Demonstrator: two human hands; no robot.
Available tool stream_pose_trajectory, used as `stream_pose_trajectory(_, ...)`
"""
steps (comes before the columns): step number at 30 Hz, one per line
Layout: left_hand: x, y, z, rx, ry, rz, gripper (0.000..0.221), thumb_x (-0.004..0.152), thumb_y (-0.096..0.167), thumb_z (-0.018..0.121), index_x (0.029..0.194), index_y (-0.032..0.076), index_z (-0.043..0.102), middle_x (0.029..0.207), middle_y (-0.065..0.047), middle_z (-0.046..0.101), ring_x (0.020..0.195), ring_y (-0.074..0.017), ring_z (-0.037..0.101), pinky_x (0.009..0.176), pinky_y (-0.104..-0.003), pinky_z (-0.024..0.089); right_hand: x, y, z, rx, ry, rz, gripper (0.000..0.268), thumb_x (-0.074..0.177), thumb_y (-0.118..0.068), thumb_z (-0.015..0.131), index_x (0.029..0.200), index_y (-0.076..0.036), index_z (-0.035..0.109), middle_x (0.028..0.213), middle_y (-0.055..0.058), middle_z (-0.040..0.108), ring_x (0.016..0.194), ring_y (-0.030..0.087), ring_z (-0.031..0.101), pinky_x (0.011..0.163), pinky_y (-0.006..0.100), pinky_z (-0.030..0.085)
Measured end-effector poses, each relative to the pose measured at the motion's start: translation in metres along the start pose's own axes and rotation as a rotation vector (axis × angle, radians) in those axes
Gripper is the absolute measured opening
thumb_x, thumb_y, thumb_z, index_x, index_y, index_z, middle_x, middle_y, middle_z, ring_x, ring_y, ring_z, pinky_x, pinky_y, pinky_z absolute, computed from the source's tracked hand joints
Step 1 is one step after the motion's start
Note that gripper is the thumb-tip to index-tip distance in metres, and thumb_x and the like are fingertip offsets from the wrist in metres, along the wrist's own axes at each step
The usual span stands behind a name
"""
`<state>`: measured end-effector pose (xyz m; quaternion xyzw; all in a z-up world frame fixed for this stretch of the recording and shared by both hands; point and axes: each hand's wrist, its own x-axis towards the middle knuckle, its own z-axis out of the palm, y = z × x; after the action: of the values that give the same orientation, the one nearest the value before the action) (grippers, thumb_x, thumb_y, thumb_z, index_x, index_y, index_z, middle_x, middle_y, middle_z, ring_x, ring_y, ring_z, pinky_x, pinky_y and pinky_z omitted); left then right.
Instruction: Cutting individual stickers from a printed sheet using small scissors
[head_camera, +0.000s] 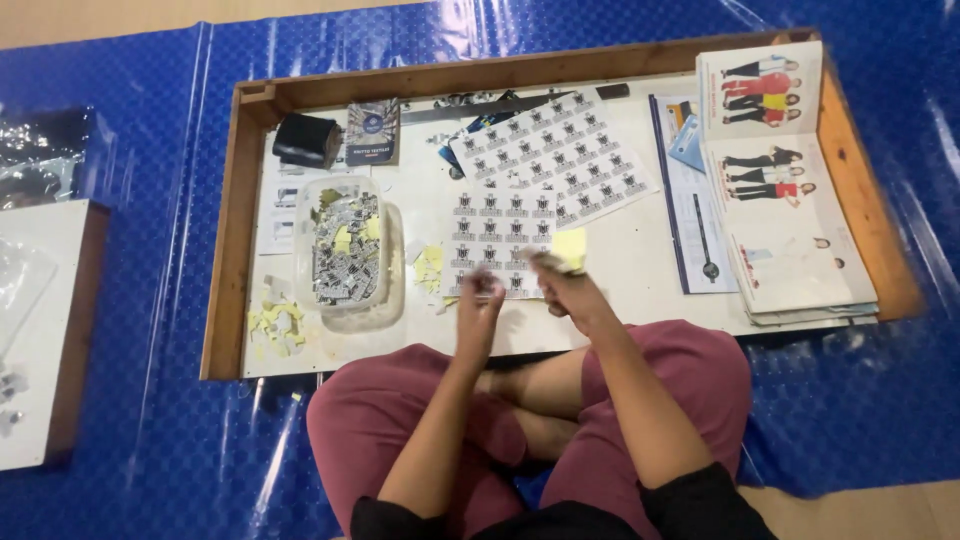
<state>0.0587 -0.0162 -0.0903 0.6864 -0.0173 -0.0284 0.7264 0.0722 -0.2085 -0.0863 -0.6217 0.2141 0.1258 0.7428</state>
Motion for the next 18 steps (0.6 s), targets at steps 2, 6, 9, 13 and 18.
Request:
stream_pose_trajectory(2,-0.004,0.028,-0.012,0.074,-0.06,0.146,0.073,0.089,0.028,0.077,0.146,0.001,0.041,0.13,-0.023,0.056,0.121,-0.0361,0.053,0.103,-0.048,0.046,-0.027,-0.021,0.013,-0.142,-0.055,-0.026,0.021,0.092,-0.033,0.078,0.091,-0.013,0.072,0.053,-0.001,0.048,0.041,0.008,0.039,0.037,0.023,0.029)
stream_pose_trajectory(6,0.001,0.028,-0.026,0.249,-0.1,0.459,0.024,0.082,0.004,0.083,0.104,0.009,0.074,0.105,-0.005,0.072,0.111,-0.0249,0.063,0.101,-0.039,0.049,-0.042,-0.035,0.031,-0.475,-0.178,-0.04,0.013,0.087,-0.018,0.077,0.088,-0.006,0.074,0.05,0.0,0.048,0.042,0.009,0.039,0.041,0.022,0.03)
stream_pose_trajectory(9,0.003,0.016,-0.03,0.136,0.013,0.402,0.009,0.092,0.0,0.071,0.092,0.009,0.069,0.087,-0.005,0.069,0.085,-0.0217,0.065,0.083,-0.037,0.055,-0.034,-0.032,0.031,-0.365,-0.231,0.007,0.024,0.082,-0.015,0.084,0.076,-0.003,0.064,0.048,0.0,0.041,0.041,0.009,0.032,0.042,0.022,0.025)
stream_pose_trajectory(13,0.011,0.007,-0.051,-0.054,0.126,0.305,0.024,0.101,-0.001,0.06,0.083,0.01,0.05,0.082,-0.002,0.054,0.078,-0.0162,0.056,0.077,-0.033,0.053,0.013,0.011,0.006,0.059,-0.169,0.067,0.017,0.091,-0.017,0.076,0.083,-0.007,0.066,0.05,-0.006,0.041,0.038,0.006,0.034,0.038,0.022,0.027)
stream_pose_trajectory(18,0.007,0.022,-0.05,-0.351,0.117,0.062,0.011,0.105,0.009,0.054,0.104,0.002,0.046,0.098,-0.009,0.057,0.093,-0.0217,0.067,0.091,-0.048,0.063,0.023,0.013,0.019,0.741,-0.181,0.069,0.054,0.093,-0.062,0.065,0.111,-0.011,0.064,0.056,-0.015,0.039,0.043,-0.002,0.028,0.043,0.015,0.024)
